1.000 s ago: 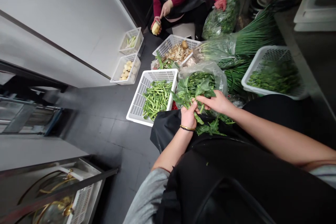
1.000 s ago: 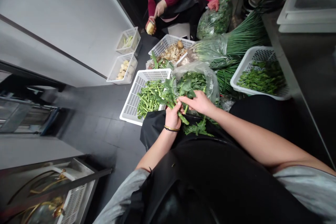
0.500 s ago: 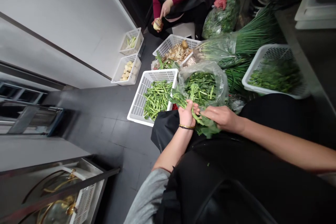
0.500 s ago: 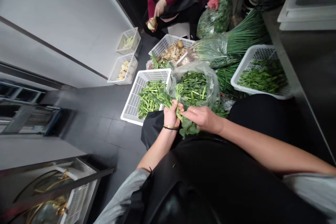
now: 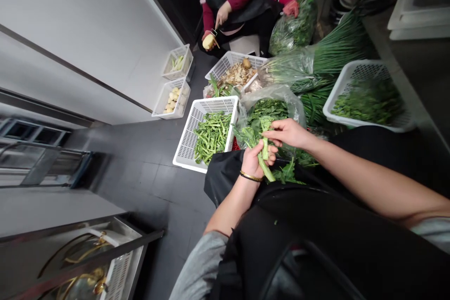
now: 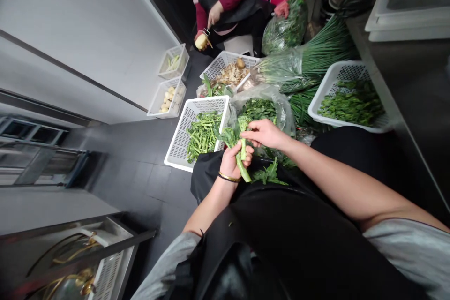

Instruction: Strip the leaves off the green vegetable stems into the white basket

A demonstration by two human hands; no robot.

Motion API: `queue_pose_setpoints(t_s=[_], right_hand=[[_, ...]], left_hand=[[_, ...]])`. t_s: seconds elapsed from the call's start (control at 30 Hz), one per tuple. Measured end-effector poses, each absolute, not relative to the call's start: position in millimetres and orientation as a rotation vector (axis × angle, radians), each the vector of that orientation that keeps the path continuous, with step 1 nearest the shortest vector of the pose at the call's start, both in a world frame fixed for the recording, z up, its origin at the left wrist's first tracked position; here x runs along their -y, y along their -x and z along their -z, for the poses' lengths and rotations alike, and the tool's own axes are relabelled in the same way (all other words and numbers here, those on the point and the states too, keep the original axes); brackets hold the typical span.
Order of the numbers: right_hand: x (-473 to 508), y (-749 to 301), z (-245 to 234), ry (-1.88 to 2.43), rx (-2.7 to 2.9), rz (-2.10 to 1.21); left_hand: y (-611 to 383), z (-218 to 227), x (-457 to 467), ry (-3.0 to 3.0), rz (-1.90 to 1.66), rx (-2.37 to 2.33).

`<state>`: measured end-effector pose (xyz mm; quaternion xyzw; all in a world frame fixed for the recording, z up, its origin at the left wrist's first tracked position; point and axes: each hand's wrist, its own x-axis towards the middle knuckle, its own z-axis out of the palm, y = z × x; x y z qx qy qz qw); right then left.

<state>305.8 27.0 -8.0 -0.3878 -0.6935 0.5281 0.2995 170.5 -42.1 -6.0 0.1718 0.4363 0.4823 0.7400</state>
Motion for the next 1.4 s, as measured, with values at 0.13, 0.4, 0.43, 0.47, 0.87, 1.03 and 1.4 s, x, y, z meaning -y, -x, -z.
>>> queue_pose_setpoints(t_s=[0.13, 0.4, 0.43, 0.47, 0.87, 1.03, 1.4], right_hand=[[-7.0, -293.0, 14.1, 1.185, 2.156, -0.686], [-2.8, -362.6, 68.5, 1.366, 2.857, -0.720], [-4.7, -369.9, 76.8, 1.515, 2.896, -0.755], [-6.4, -374.2, 83.1, 1.643, 2.910, -0.789], [-37.3, -292.4, 9.4, 1.142, 1.942, -1.235], [-4.5, -294.2, 2.5, 0.962, 1.934, -0.930], [-23.2, -291.1, 4.5, 1.191, 1.699, -1.367]], left_hand=[[-175.3, 22.7, 46.6, -0.456, -1.407, -1.123], [-53.9, -5.1, -44.0, -0.566, -1.569, -1.577], [-34.3, -13.7, -55.1, -0.579, -1.582, -1.686], [-19.7, -21.0, -61.5, -0.597, -1.583, -1.746], [-146.2, 10.3, 25.7, -0.598, -0.759, -0.873], [-141.6, 10.6, 18.9, -0.531, -1.138, -1.025], [-167.8, 18.2, 38.5, -0.708, -1.197, -1.078]])
